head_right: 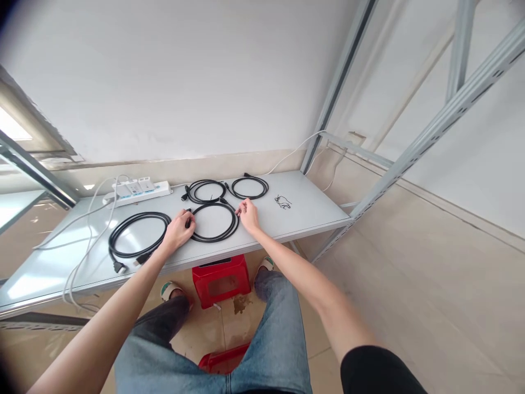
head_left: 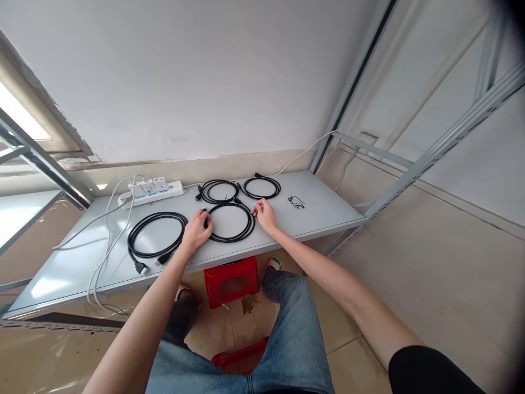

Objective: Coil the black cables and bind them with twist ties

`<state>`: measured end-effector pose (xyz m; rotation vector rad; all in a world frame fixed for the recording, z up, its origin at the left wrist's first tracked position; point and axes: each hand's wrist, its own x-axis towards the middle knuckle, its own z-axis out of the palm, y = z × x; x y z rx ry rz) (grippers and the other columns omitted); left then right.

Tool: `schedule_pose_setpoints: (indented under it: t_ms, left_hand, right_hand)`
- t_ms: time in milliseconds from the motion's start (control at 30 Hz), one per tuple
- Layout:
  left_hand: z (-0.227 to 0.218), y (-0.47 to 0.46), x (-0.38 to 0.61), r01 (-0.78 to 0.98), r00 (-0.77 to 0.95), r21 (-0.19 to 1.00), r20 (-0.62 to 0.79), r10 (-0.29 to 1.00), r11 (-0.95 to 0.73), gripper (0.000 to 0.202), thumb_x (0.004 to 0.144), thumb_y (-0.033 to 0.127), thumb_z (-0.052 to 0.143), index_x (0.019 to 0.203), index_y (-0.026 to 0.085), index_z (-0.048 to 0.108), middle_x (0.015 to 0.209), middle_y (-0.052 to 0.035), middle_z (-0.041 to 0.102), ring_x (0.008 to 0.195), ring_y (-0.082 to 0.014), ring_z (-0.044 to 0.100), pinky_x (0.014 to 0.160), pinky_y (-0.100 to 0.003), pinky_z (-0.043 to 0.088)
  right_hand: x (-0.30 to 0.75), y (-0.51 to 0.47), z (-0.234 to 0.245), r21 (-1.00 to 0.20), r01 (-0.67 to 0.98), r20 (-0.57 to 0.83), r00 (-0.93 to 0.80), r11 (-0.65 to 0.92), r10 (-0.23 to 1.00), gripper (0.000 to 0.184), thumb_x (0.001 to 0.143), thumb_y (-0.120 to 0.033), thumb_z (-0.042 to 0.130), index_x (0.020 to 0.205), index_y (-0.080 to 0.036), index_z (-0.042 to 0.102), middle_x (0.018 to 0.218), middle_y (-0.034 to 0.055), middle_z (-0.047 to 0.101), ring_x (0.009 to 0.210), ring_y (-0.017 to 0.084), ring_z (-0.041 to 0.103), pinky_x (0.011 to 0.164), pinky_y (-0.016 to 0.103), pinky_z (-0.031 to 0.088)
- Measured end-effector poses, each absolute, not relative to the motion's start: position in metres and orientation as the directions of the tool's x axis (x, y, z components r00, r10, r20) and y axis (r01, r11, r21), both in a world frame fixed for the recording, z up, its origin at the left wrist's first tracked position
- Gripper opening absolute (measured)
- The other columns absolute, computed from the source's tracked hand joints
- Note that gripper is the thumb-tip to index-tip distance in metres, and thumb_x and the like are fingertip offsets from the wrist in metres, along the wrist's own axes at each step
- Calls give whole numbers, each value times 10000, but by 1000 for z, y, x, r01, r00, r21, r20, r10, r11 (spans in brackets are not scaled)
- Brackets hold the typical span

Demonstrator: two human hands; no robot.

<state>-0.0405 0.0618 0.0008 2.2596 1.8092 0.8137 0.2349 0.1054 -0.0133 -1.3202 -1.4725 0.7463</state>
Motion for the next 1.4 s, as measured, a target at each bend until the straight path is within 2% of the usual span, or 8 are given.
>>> schedule_pose_setpoints:
  t_ms: [167, 367, 533, 767, 933, 1133, 1300, 1400]
  left_hand:
    - [10, 53, -37, 867, 198, 365, 371, 907, -338, 130, 921, 217, 466, 919, 223, 596, 1067, -89, 594, 1049, -259, 584, 928, -376, 466]
    - [19, 3, -10, 763, 604, 103, 240, 760, -638, 307, 1051, 396, 403, 1191, 204, 599, 1174, -119, 617, 1113, -271, 564, 985, -411, 413]
    - [13, -10, 25, 822, 550, 41, 198, 811, -568, 358, 1078, 447, 366, 1249, 199, 560, 1127, -133, 635, 1092, -285, 576, 954, -419, 407]
    - [16, 1, 24, 757, 637, 106, 107, 764, -645, 221, 1049, 205, 365, 1079, 224, 584, 1057, -109, 658, 1013, -260, 602, 894, -407, 432]
    - [18, -8, 11, 822, 541, 141, 110, 834, -552, 181, 1040, 366, 464, 1108, 232, 563, 1063, -88, 663, 1020, -265, 617, 894, -406, 437]
    - [14, -12, 21, 803, 588, 34, 115, 800, -595, 205, 1062, 324, 387, 1035, 219, 561, 1084, -123, 628, 1039, -281, 584, 890, -408, 444]
    - [23, -11, -11, 763, 631, 161, 27, 776, -626, 162, 960, 153, 468, 1040, 232, 585, 1091, -102, 638, 1029, -263, 592, 902, -394, 451]
    - [27, -14, -16, 788, 599, 155, 24, 800, -595, 120, 951, 213, 534, 1051, 237, 594, 1066, -100, 663, 1015, -270, 623, 878, -388, 460]
  right_hand:
    - [237, 108, -16, -875, 433, 283, 95, 217, 954, 196, 1003, -418, 378, 918, -268, 471, 645, -13, 602, 663, 198, 631, 732, 307, 504]
    - [236, 113, -19, -812, 543, 307, 81, 216, 948, 229, 1021, -418, 398, 967, -249, 542, 713, 24, 616, 715, 230, 625, 741, 324, 481]
    - [236, 112, -17, -760, 622, 322, 104, 191, 941, 243, 1042, -385, 362, 1028, -243, 559, 733, 40, 621, 731, 252, 612, 709, 323, 430]
    - [232, 108, -16, -626, 767, 326, 95, 139, 941, 305, 1073, -370, 328, 1092, -238, 603, 731, 58, 627, 697, 259, 588, 692, 325, 399]
    - [224, 107, -16, -491, 856, 292, -17, 165, 956, 282, 1082, -334, 373, 1120, -241, 637, 804, 90, 656, 797, 266, 624, 752, 343, 414]
    - [224, 103, -14, -505, 854, 289, 28, 127, 957, 311, 1089, -319, 318, 1230, -213, 573, 802, 102, 663, 782, 286, 637, 745, 359, 427]
    - [224, 102, -13, -526, 841, 289, 33, 130, 957, 310, 1084, -312, 303, 1224, -213, 561, 815, 105, 663, 771, 292, 640, 746, 370, 442]
    - [222, 103, -13, -535, 834, 288, 33, 132, 957, 292, 1082, -299, 317, 1215, -218, 564, 810, 101, 660, 782, 289, 641, 759, 370, 441]
